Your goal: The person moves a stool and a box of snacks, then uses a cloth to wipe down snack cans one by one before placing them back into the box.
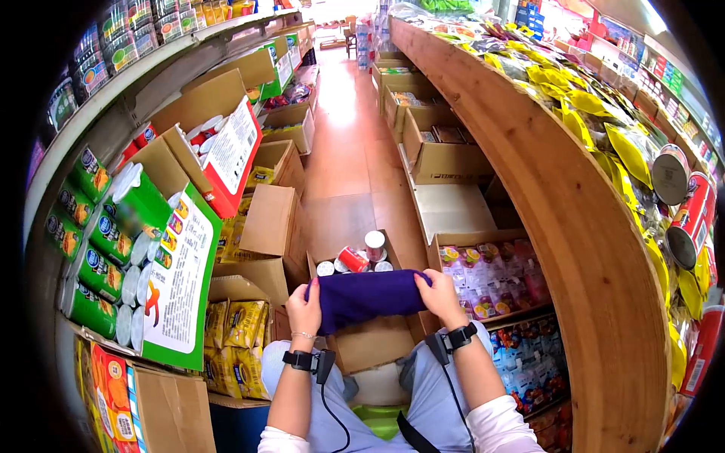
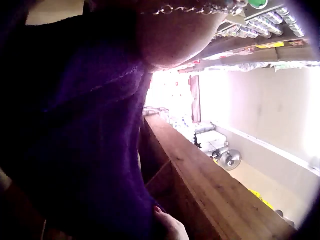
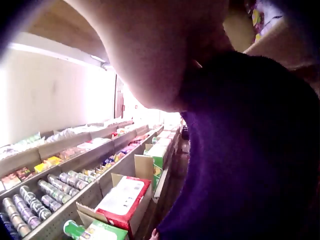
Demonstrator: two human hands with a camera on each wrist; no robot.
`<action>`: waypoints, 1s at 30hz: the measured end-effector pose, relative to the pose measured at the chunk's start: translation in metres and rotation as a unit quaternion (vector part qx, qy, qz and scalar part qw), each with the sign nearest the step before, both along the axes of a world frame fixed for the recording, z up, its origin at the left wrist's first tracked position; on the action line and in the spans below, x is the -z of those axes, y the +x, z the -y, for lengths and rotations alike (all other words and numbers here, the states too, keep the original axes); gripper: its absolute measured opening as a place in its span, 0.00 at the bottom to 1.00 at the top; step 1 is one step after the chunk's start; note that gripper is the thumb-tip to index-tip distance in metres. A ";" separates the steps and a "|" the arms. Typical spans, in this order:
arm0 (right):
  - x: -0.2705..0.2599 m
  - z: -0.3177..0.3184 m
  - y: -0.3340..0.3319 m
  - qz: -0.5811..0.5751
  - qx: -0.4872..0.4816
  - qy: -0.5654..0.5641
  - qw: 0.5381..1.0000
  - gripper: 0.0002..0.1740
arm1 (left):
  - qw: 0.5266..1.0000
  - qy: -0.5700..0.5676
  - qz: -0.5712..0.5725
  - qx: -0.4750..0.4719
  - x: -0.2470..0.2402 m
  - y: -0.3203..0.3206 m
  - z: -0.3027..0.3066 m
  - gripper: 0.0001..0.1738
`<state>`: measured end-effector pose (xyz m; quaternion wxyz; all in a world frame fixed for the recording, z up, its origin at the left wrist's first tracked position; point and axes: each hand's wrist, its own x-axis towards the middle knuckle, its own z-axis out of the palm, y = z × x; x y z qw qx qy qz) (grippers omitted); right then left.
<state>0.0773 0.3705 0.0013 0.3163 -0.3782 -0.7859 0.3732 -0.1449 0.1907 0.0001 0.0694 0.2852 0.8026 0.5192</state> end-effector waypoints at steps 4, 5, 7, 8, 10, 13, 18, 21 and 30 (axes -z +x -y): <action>0.014 0.028 -0.019 -0.028 -0.077 -0.090 0.993 0.16 | 0.992 0.016 0.109 0.058 0.056 0.009 -0.010 0.25; 0.016 0.037 -0.024 -0.042 -0.111 -0.154 0.981 0.16 | 0.984 0.019 0.162 0.077 0.053 0.018 -0.011 0.25; 0.018 0.056 -0.030 -0.079 -0.174 -0.257 0.947 0.16 | 0.944 0.089 0.302 0.103 0.051 0.039 -0.016 0.23; 0.017 0.064 -0.031 -0.100 -0.202 -0.297 0.928 0.15 | 0.920 0.124 0.358 0.102 0.039 0.050 -0.017 0.22; 0.033 0.058 -0.033 -0.061 -0.273 -0.230 0.932 0.18 | 0.902 0.046 0.397 0.163 0.052 0.042 -0.013 0.19; 0.032 0.052 -0.027 -0.063 -0.352 -0.329 0.874 0.35 | 0.888 0.072 0.403 0.210 0.041 0.050 -0.014 0.14; 0.012 0.057 -0.027 -0.164 -0.394 -0.431 0.795 0.41 | 0.898 0.058 0.302 0.315 0.046 0.047 -0.016 0.16; 0.020 0.054 -0.035 -0.228 -0.334 -0.397 0.824 0.39 | 0.891 0.082 0.298 0.334 0.027 0.044 -0.020 0.14; 0.002 0.036 -0.017 -0.343 -0.270 -0.245 0.866 0.36 | 0.930 0.054 0.139 0.335 -0.017 0.026 -0.037 0.16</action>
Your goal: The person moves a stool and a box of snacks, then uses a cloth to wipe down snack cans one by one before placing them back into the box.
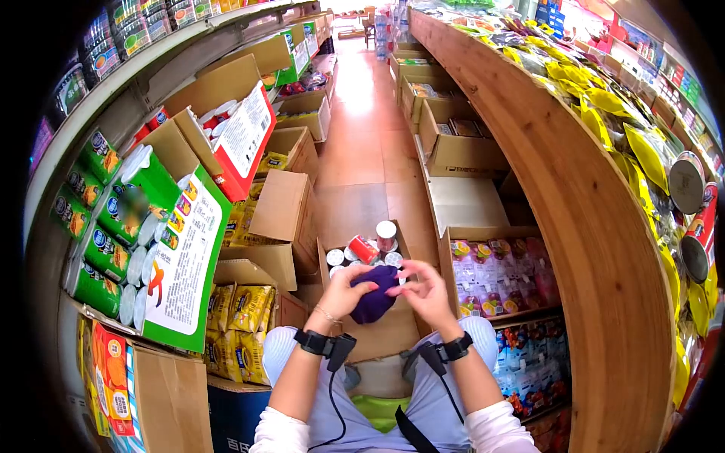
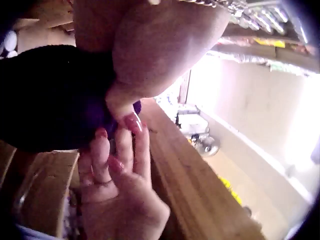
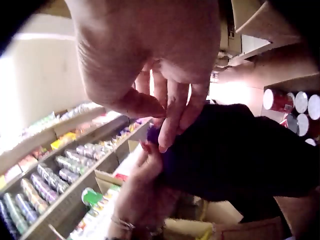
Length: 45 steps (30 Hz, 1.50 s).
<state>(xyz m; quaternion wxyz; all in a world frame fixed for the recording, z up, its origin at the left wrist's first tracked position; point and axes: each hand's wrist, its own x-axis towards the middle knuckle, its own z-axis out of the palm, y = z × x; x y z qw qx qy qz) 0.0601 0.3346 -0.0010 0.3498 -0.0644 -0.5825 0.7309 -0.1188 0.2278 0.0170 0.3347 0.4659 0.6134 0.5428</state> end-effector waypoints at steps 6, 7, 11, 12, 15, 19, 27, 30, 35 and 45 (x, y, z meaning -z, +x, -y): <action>0.009 0.006 0.002 0.219 -0.022 0.268 0.938 0.52 | 0.998 0.027 0.060 -0.013 -0.053 0.005 0.016 0.11; -0.014 0.016 0.003 0.234 -0.051 0.252 0.938 0.39 | 0.998 0.035 0.042 -0.011 -0.062 0.007 0.017 0.11; -0.016 0.011 0.002 0.276 -0.124 0.126 0.945 0.25 | 0.999 0.030 0.023 -0.017 -0.079 0.001 0.024 0.11; -0.017 0.007 0.005 0.307 -0.136 0.148 0.930 0.25 | 0.999 0.023 0.038 -0.023 -0.070 -0.008 0.026 0.11; -0.025 0.005 0.013 0.313 -0.176 0.117 0.926 0.25 | 0.995 0.003 0.069 -0.066 -0.043 -0.028 0.032 0.12; -0.032 0.015 0.015 0.129 -0.267 -0.168 0.940 0.31 | 0.943 0.033 0.320 -0.092 0.005 -0.030 0.030 0.18; -0.027 0.004 0.029 -0.035 -0.234 -0.330 0.914 0.44 | 0.850 -0.077 0.517 0.067 0.048 0.003 0.020 0.34; -0.030 0.004 0.029 -0.059 -0.227 -0.338 0.912 0.47 | 0.852 -0.097 0.507 0.086 0.048 0.017 0.020 0.42; -0.027 0.003 0.022 -0.034 -0.214 -0.324 0.921 0.47 | 0.855 -0.053 0.497 0.139 0.039 0.020 0.024 0.44; 0.073 -0.027 0.009 0.352 0.042 0.082 0.932 0.48 | 0.979 0.019 0.169 -0.112 0.055 0.018 0.016 0.24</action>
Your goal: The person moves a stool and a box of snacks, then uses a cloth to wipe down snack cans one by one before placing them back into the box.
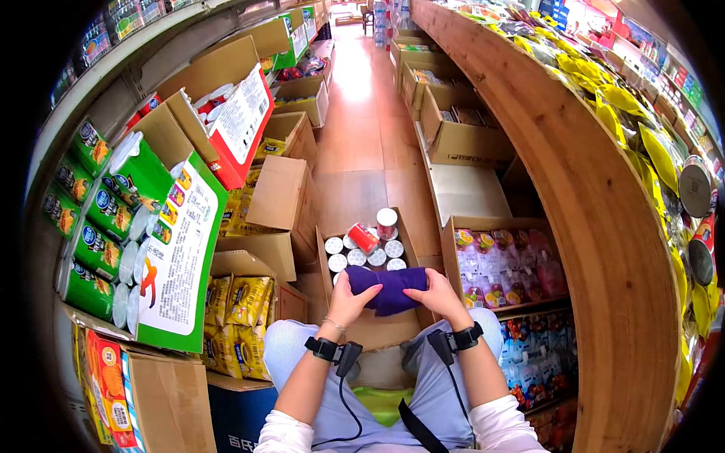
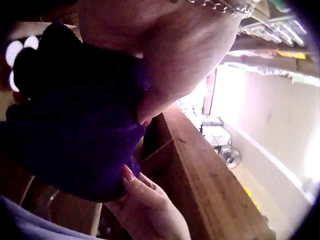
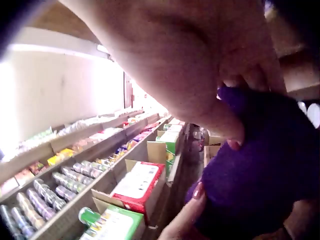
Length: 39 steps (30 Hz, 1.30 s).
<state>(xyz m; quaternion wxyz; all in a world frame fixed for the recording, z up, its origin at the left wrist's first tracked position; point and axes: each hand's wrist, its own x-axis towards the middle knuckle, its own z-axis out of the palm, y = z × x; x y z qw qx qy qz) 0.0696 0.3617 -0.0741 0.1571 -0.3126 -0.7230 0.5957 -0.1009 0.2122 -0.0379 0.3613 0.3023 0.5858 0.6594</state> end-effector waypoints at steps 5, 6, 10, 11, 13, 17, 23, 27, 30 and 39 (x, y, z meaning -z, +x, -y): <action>-0.075 0.025 -0.001 0.048 0.036 0.097 0.994 0.57 | 0.999 0.035 0.001 -0.013 -0.002 0.003 -0.002 0.25; -0.073 0.023 -0.001 0.005 -0.042 0.160 0.986 0.60 | 0.999 0.036 0.002 -0.008 -0.003 0.003 -0.002 0.25; -0.071 0.033 -0.001 0.150 -0.075 0.304 0.938 0.36 | 0.999 0.039 -0.014 0.011 -0.007 0.004 0.000 0.23; -0.070 0.034 -0.002 0.148 -0.054 0.375 0.913 0.32 | 0.999 0.041 -0.022 0.014 -0.008 0.004 0.000 0.22; -0.063 0.030 -0.004 0.095 -0.090 0.353 0.927 0.27 | 0.996 -0.006 -0.084 -0.020 -0.002 -0.004 0.001 0.21; -0.081 0.038 -0.009 -0.025 -0.161 -0.246 0.955 0.18 | 0.996 -0.076 -0.053 0.014 -0.006 -0.019 -0.003 0.19; -0.093 0.034 0.001 -0.229 0.009 -0.517 0.825 0.15 | 0.963 -0.234 -0.087 0.101 0.049 -0.058 -0.032 0.24; -0.076 0.019 0.004 -0.310 0.107 -0.510 0.795 0.16 | 0.922 -0.336 0.172 0.086 0.054 -0.089 -0.051 0.19; -0.087 0.012 0.005 -0.351 0.201 -0.503 0.764 0.18 | 0.923 -0.325 0.201 0.049 0.082 -0.108 -0.074 0.23; -0.091 -0.005 0.025 -0.360 0.387 -0.504 0.683 0.22 | 0.904 -0.402 0.130 -0.069 0.203 -0.122 -0.180 0.27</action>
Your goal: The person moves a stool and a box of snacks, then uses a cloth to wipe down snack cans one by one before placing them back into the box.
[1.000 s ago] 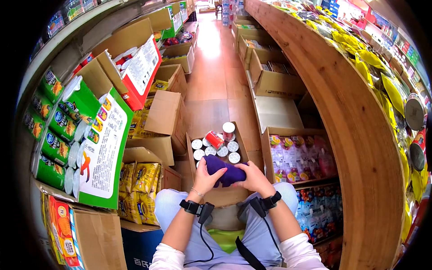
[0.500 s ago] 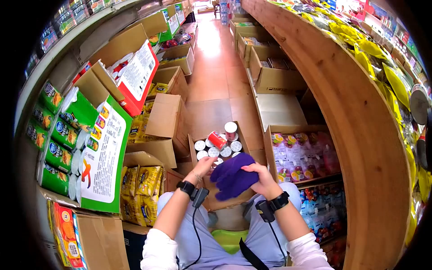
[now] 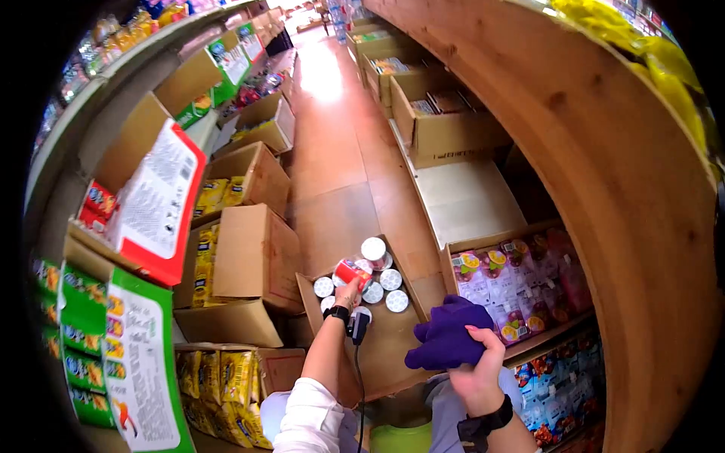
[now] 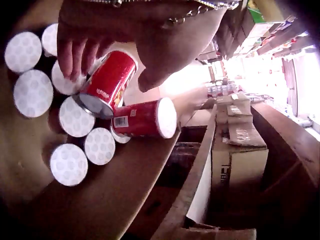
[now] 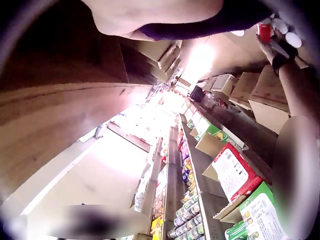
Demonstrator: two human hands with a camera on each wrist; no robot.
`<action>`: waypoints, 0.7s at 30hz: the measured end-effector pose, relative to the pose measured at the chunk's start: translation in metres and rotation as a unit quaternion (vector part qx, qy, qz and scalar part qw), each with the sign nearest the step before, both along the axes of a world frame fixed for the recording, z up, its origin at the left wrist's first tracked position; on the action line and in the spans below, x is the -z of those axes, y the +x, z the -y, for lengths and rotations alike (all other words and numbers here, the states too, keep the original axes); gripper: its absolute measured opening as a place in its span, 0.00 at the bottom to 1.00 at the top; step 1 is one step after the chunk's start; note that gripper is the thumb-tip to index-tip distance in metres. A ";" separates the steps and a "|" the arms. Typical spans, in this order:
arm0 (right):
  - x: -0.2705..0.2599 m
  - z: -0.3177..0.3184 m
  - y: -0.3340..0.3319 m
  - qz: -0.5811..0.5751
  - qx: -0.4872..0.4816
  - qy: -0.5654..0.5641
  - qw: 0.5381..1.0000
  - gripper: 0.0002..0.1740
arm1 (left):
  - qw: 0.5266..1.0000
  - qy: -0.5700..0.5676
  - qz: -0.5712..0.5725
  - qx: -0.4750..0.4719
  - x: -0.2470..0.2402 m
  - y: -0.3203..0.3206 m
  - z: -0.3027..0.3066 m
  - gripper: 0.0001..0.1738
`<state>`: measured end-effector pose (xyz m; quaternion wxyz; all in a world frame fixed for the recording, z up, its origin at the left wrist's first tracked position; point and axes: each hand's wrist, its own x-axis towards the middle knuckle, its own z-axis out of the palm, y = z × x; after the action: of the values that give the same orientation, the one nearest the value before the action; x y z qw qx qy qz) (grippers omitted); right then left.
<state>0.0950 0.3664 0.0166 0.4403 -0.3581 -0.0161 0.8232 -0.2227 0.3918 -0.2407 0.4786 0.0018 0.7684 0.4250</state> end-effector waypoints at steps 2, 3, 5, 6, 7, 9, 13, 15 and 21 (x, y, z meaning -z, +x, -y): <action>-0.006 0.000 -0.002 0.015 0.012 -0.034 0.999 0.20 | 0.995 -0.015 -0.080 -0.053 0.074 -0.010 -0.020 0.35; -0.018 -0.002 -0.008 0.018 0.015 -0.050 0.998 0.19 | 0.995 -0.032 -0.088 -0.034 0.074 -0.005 -0.022 0.36; -0.016 -0.003 -0.014 0.024 0.011 -0.070 0.997 0.16 | 0.986 -0.044 -0.156 -0.028 0.094 -0.001 -0.027 0.34; -0.006 0.000 -0.014 0.026 0.005 -0.076 0.997 0.15 | 0.979 -0.048 -0.197 -0.013 0.113 -0.003 -0.026 0.32; 0.000 0.002 -0.015 0.028 -0.002 -0.081 0.996 0.15 | 0.970 -0.051 -0.238 0.002 0.113 0.000 -0.022 0.31; 0.002 0.004 -0.018 0.024 -0.046 -0.066 0.996 0.18 | 0.963 -0.062 -0.262 -0.007 0.107 0.003 -0.021 0.26; 0.003 0.007 -0.026 0.003 -0.086 -0.061 0.994 0.19 | 0.963 -0.042 -0.250 0.091 0.103 -0.003 0.005 0.15; 0.019 0.008 -0.026 -0.005 -0.073 -0.072 0.995 0.19 | 0.966 -0.048 -0.215 0.136 0.119 -0.004 0.025 0.12; 0.012 0.005 -0.034 0.017 -0.041 -0.024 0.999 0.13 | 0.970 -0.121 -0.091 0.188 0.126 0.012 0.085 0.38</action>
<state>0.0613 0.3615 0.0042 0.3972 -0.3812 -0.0187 0.8346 -0.2107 0.3072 -0.3669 0.4742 0.1269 0.8406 0.2292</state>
